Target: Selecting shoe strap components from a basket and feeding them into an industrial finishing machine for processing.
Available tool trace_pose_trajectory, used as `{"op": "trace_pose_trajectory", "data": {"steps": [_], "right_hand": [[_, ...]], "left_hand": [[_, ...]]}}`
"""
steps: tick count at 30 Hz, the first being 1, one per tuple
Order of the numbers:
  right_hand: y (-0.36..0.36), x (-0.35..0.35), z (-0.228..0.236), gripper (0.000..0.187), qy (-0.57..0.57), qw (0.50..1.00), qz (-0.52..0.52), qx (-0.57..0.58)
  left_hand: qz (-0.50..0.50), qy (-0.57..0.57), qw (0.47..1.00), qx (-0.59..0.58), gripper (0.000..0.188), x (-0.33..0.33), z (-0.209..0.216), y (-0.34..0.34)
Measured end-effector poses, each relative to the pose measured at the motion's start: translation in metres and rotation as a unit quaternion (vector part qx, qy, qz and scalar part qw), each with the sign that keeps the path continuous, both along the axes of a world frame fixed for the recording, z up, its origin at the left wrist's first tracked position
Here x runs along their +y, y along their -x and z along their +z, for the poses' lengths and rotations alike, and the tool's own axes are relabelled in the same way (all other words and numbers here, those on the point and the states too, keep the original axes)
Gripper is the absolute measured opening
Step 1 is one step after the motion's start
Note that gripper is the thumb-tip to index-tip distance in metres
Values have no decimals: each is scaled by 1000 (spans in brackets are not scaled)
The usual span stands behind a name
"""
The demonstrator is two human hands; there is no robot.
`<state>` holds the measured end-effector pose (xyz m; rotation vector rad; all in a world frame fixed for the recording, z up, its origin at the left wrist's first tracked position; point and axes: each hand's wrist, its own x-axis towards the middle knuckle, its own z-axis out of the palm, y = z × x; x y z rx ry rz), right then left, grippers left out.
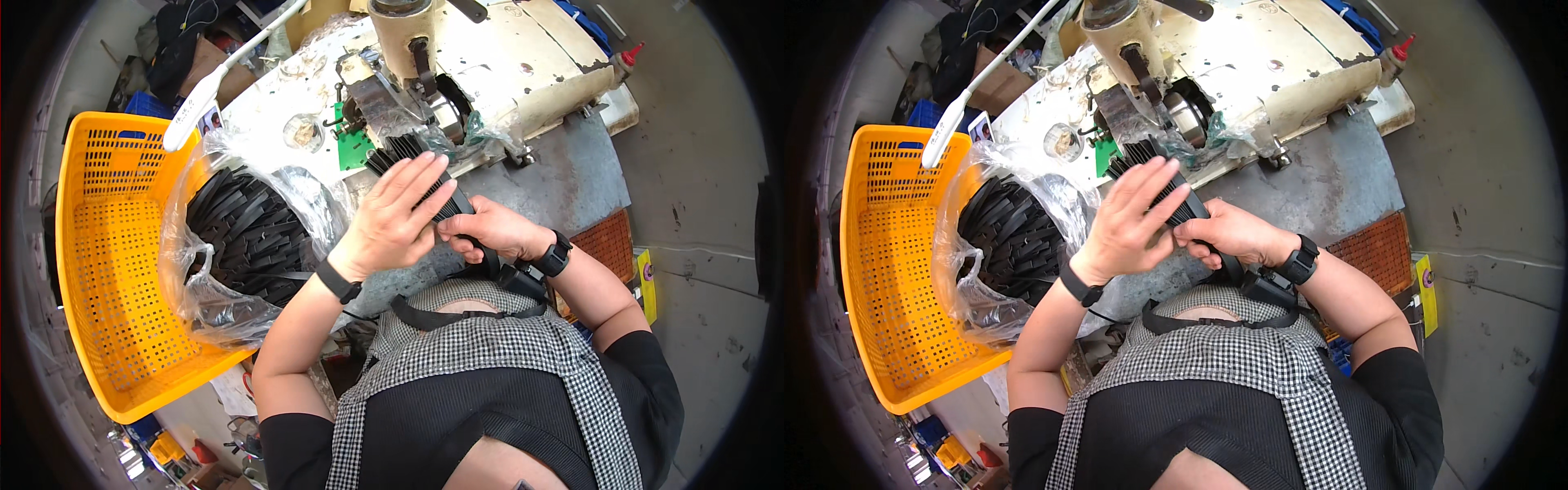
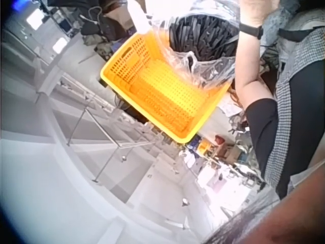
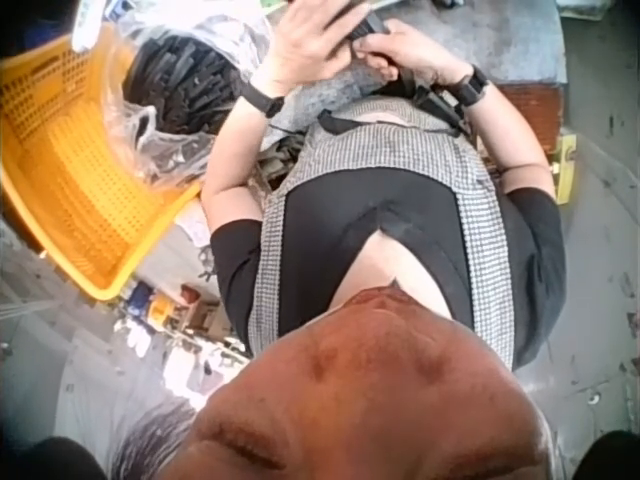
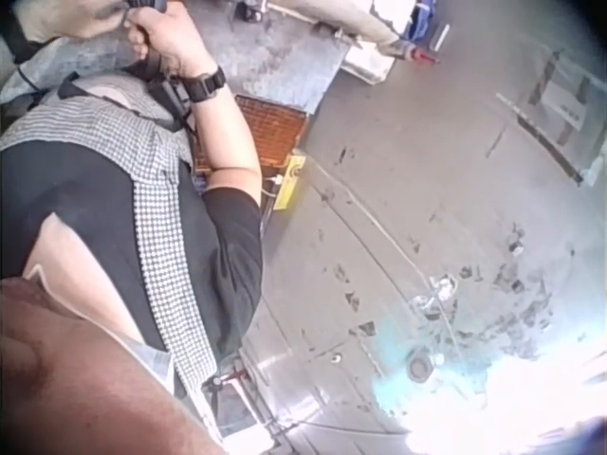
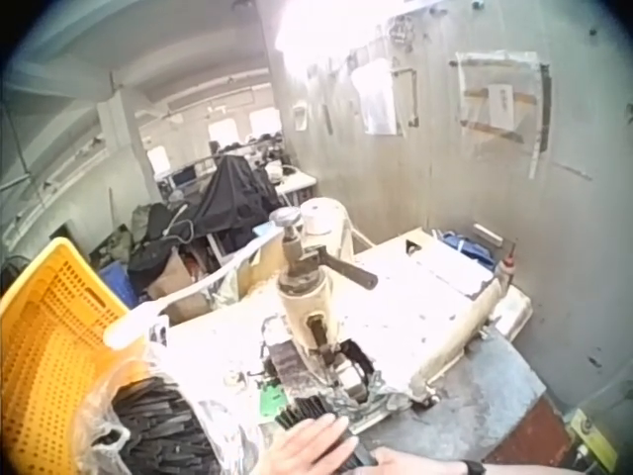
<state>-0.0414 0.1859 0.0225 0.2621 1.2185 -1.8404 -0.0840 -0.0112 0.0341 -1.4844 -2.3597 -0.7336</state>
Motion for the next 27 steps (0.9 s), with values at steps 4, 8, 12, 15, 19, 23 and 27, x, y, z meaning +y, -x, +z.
{"op": "trace_pose_trajectory", "data": {"steps": [4, 8, 12, 15, 19, 23, 27], "right_hand": [[-1, -1, 1, 20, 1, 1000, 6, -1], [-2, 2, 6, 20, 6, 1000, 0, 13], [-1, 6, 10, 21, 8, 999, -9, 36], [-1, 9, 7, 20, 16, 999, -16, 32], [-1, 10, 6, 20, 12, 999, -19, 38], [3, 12, 8, 20, 7, 999, -31, 39], [4, 12, 9, 20, 5, 998, -28, 52]], "left_hand": [[49, 26, 991, 123, 46, 3, -26, 17], [69, -42, 985, 154, 34, 8, -28, 29], [65, -75, 982, 162, 34, 12, -22, 34], [60, -75, 981, 166, 34, 13, -25, 36], [65, -89, 980, 168, 32, 16, -24, 38], [80, -108, 980, 144, 34, 23, -19, 37], [84, -102, 980, 152, 31, 23, -22, 39]]}}
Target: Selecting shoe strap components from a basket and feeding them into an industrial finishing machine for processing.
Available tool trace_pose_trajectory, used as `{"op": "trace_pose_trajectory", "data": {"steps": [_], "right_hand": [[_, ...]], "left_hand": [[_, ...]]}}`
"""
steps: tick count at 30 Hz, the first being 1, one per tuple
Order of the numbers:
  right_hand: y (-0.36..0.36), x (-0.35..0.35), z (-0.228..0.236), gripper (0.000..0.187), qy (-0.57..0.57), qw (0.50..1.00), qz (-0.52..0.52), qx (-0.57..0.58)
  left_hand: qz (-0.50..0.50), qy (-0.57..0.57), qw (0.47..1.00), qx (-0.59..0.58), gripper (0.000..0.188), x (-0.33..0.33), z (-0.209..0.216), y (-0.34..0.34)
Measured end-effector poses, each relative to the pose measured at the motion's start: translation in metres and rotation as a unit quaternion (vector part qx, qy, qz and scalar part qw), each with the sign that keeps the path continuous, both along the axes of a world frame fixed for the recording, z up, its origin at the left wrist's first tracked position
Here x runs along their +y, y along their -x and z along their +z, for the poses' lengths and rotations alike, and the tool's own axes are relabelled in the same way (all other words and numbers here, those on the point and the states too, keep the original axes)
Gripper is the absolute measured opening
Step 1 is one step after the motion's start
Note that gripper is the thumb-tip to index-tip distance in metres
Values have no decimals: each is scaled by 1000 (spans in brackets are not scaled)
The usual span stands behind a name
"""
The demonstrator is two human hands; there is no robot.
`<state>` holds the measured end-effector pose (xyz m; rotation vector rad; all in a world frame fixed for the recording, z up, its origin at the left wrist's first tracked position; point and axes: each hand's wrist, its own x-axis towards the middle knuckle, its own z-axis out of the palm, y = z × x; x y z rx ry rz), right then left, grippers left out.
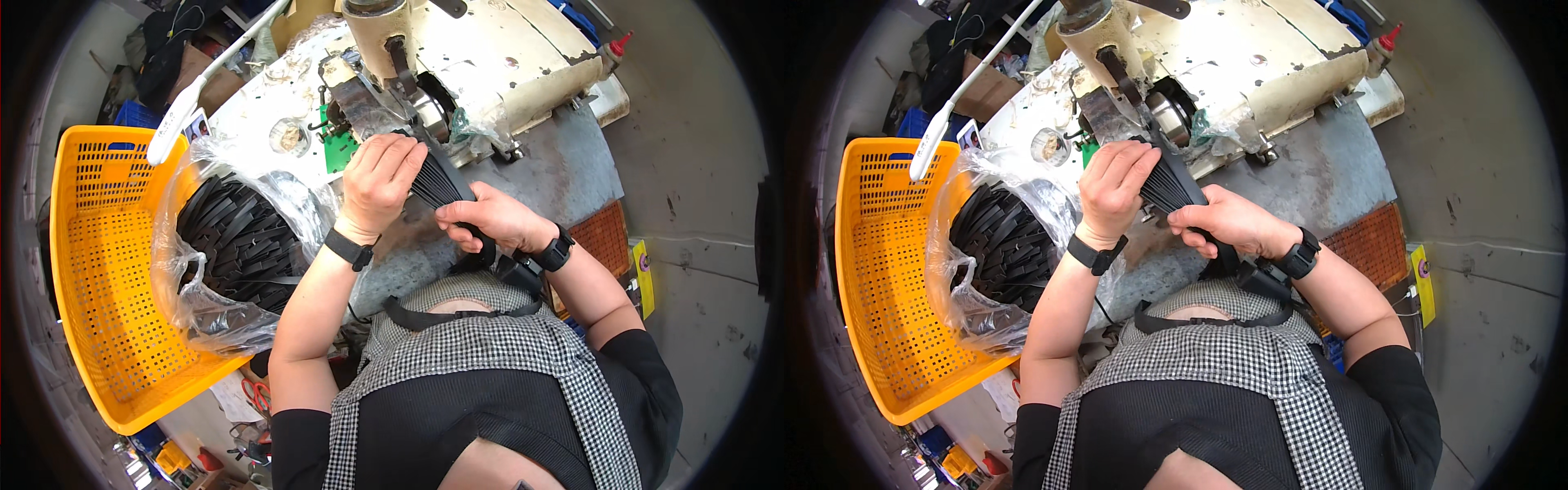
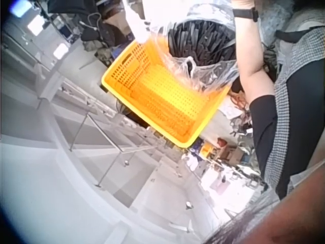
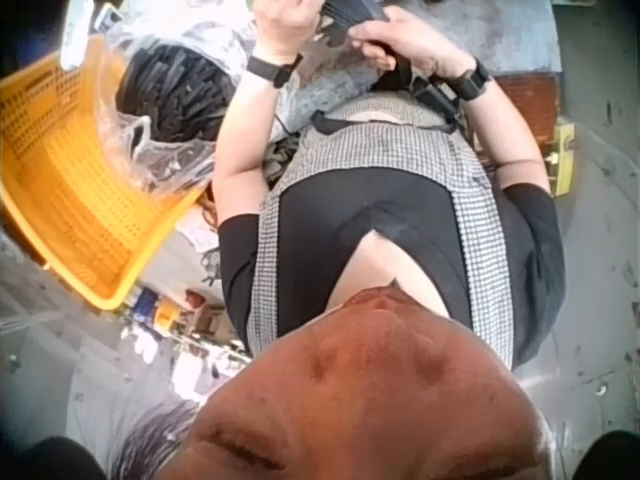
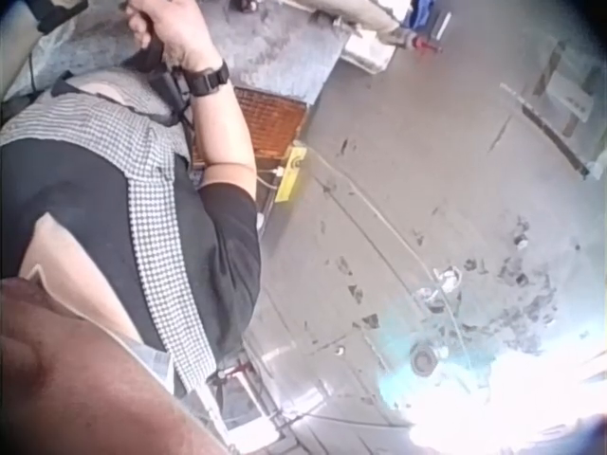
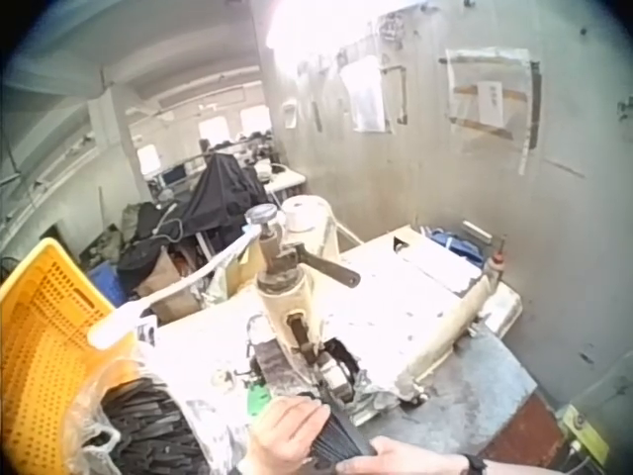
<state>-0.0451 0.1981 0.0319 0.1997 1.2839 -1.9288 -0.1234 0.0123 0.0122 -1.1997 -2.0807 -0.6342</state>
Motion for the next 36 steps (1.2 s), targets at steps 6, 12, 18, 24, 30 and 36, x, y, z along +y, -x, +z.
{"op": "trace_pose_trajectory", "data": {"steps": [6, 12, 18, 24, 30, 36], "right_hand": [[-4, 1, -2, 20, 0, 1000, -13, -3], [-1, -3, -1, 19, 14, 1000, -25, 8], [-1, -3, -5, 19, 22, 999, -26, 4], [-4, -2, -2, 19, 18, 999, -45, -9], [-6, -4, -5, 19, 17, 999, -39, 0], [-8, -5, -5, 19, 30, 998, -50, -11]], "left_hand": [[-17, -8, 1000, 18, 27, -1, -3, 3], [-12, -35, 999, -18, 34, 3, 1, 3], [-10, -40, 999, -21, 35, 3, -1, 4], [-17, -24, 1000, 2, 25, 5, -4, 6], [-40, -33, 999, -14, 31, 0, -4, 4], [-43, -22, 999, 11, 25, 2, -6, 7]]}}
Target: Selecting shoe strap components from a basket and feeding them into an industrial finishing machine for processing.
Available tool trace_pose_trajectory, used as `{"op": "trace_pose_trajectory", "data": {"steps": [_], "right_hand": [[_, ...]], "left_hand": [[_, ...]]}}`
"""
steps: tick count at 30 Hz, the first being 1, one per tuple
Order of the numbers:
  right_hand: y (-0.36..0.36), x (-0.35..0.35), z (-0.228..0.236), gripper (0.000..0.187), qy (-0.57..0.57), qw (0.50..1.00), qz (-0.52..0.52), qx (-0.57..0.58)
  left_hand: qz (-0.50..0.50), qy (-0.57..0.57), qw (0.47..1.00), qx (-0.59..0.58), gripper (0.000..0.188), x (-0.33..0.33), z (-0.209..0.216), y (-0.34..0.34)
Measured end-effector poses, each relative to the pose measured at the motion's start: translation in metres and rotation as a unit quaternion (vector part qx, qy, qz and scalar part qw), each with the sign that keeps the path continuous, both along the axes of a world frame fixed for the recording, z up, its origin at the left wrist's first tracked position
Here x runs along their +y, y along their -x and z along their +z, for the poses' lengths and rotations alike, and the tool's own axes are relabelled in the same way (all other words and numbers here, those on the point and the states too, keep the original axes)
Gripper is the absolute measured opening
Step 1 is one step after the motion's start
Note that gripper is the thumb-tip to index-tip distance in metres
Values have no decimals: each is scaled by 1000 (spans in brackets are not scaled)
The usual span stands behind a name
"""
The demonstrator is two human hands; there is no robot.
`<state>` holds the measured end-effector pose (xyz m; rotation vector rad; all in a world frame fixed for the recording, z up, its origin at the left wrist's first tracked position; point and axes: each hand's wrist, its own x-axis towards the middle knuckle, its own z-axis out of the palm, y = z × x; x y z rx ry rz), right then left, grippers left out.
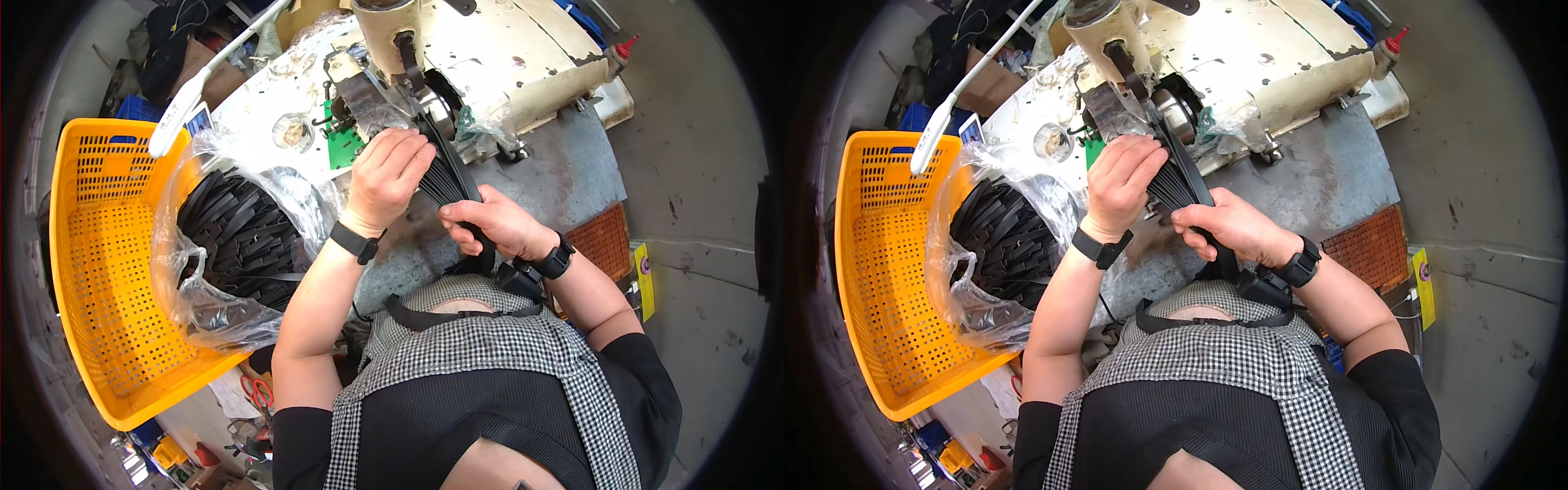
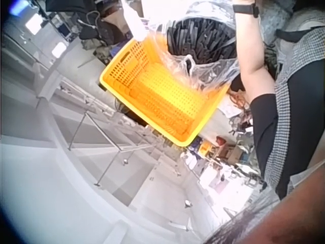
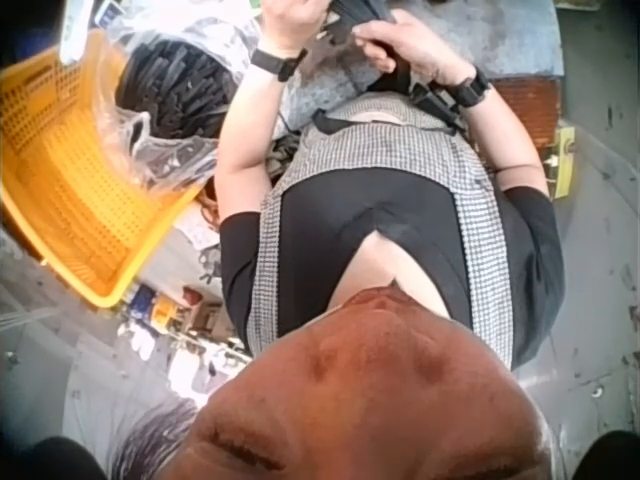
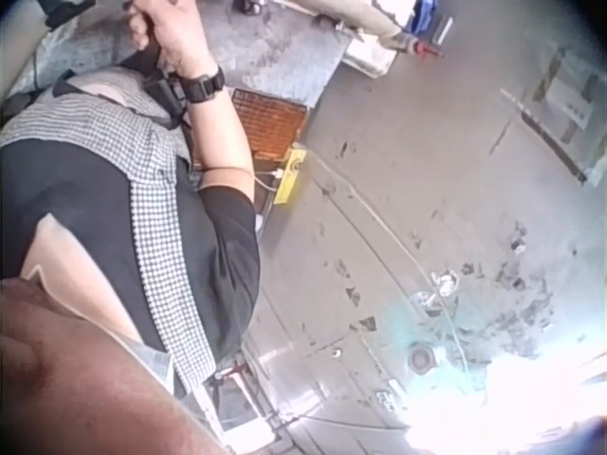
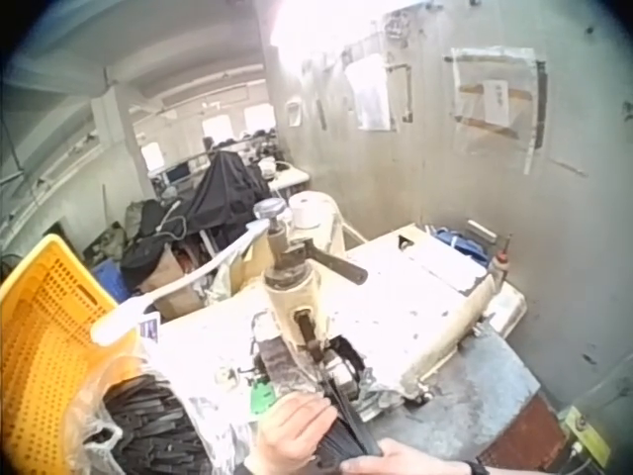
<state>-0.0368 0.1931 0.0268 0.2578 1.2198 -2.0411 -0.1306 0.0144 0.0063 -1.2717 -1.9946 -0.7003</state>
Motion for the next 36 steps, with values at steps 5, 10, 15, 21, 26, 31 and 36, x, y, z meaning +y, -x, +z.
{"op": "trace_pose_trajectory", "data": {"steps": [5, 10, 15, 21, 26, 31, 36], "right_hand": [[-1, 2, 0, 19, -3, 1000, -10, -3], [-1, 2, -1, 19, -2, 1000, -7, 0], [-2, 1, -1, 20, -7, 1000, -8, -1], [-3, 0, -4, 21, -8, 1000, -14, 10], [-5, 2, -4, 21, 1, 999, -33, 19], [-6, 2, -2, 20, -4, 999, -32, 15], [-7, 2, -2, 19, 4, 999, -33, 13]], "left_hand": [[18, 5, 1000, -3, 27, -1, -1, -1], [7, -10, 1000, -22, 38, -6, 0, -2], [3, -14, 1000, -19, 38, -6, 1, -2], [16, -17, 1000, -14, 36, -2, 4, -3], [15, -10, 1000, -15, 32, 2, 2, -2], [4, -11, 1000, 13, 26, -3, -3, 1], [1, -9, 1000, 10, 25, -4, -3, -1]]}}
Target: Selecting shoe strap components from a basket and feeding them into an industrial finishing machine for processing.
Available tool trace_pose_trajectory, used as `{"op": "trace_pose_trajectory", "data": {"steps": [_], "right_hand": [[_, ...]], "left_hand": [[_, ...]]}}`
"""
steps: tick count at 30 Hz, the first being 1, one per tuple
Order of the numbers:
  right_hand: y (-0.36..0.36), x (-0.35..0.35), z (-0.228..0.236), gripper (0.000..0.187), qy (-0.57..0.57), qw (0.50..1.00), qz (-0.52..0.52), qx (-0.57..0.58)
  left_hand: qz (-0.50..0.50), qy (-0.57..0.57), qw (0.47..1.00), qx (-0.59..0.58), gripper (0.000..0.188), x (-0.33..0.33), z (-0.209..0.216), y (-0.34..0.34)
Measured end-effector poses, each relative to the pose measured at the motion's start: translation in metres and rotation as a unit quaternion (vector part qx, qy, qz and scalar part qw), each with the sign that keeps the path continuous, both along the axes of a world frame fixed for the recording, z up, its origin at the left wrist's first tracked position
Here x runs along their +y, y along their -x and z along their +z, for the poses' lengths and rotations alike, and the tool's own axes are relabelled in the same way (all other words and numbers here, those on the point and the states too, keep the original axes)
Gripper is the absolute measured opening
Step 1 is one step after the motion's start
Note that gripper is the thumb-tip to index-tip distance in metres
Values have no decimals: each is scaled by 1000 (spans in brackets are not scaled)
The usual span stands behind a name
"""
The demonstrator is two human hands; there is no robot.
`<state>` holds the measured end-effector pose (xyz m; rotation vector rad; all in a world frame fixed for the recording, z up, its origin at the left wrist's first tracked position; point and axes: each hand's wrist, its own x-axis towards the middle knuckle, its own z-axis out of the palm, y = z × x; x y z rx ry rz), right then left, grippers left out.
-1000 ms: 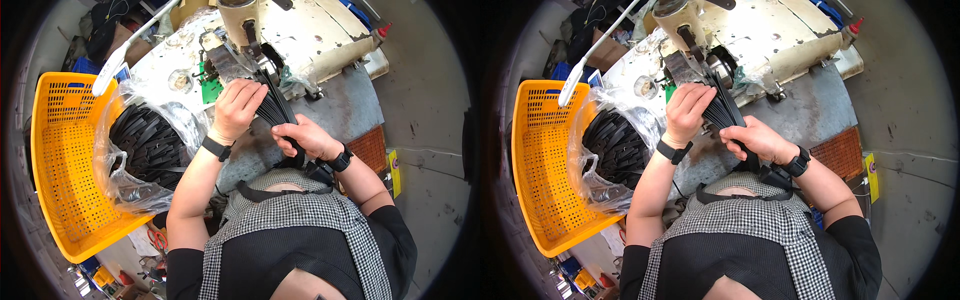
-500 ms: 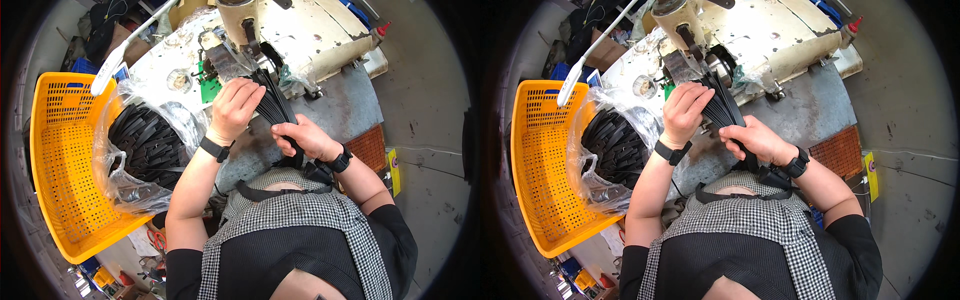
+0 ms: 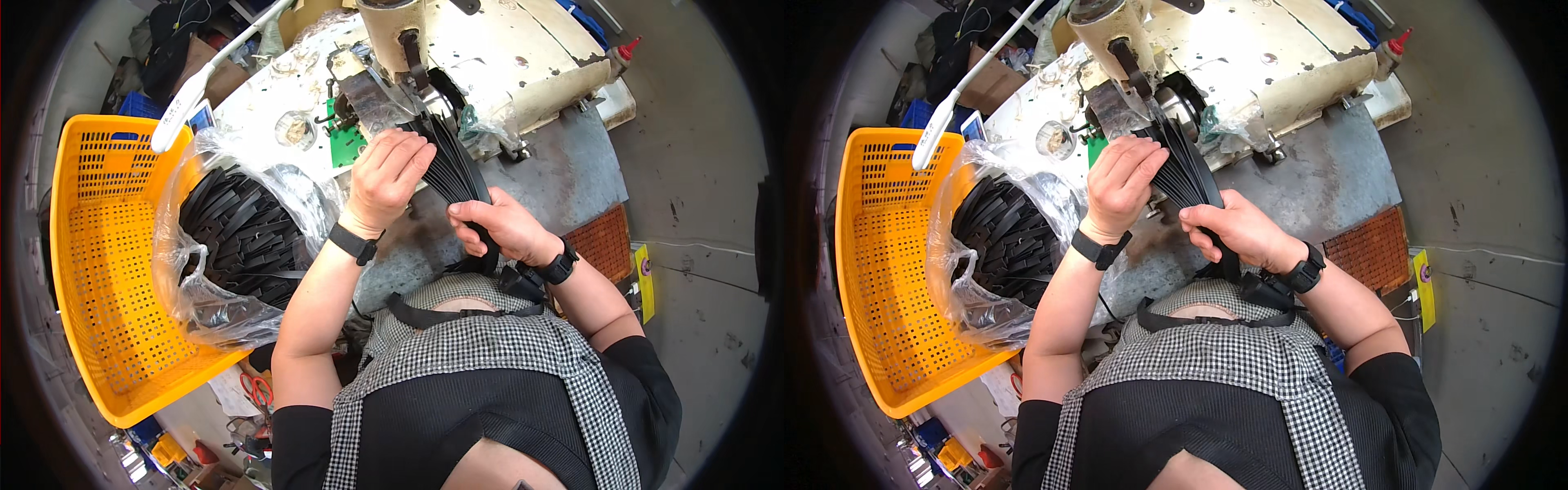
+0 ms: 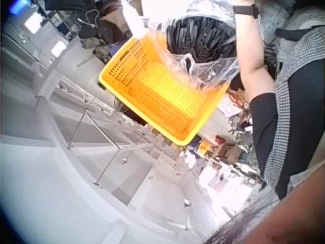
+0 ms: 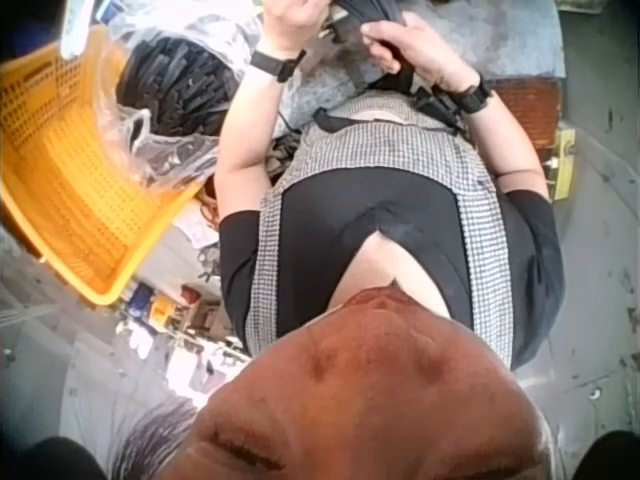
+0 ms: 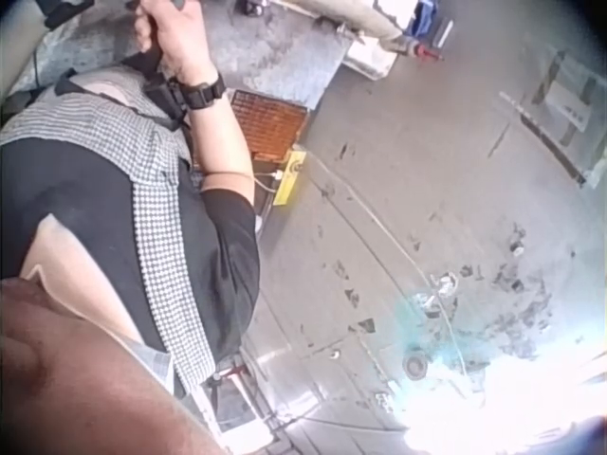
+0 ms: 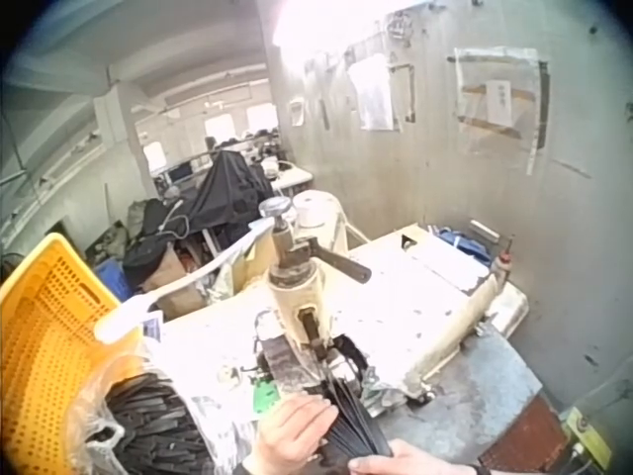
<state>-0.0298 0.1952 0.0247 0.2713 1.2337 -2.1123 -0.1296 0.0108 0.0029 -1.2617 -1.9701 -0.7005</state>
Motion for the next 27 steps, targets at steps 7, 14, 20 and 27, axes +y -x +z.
{"op": "trace_pose_trajectory", "data": {"steps": [7, 14, 20, 27], "right_hand": [[-2, 0, 3, 18, -8, 1000, -19, -1], [-4, -1, 3, 19, -1, 1000, -17, 0], [-5, 1, 1, 19, 6, 999, -35, -1], [-6, 1, 5, 21, -21, 999, -36, 11]], "left_hand": [[2, 4, 1000, -3, 25, 4, 1, 0], [-2, -13, 999, -30, 29, -1, 1, -3], [2, -10, 999, -30, 28, 6, 6, -2], [0, 5, 1000, -1, 23, 2, -1, 2]]}}
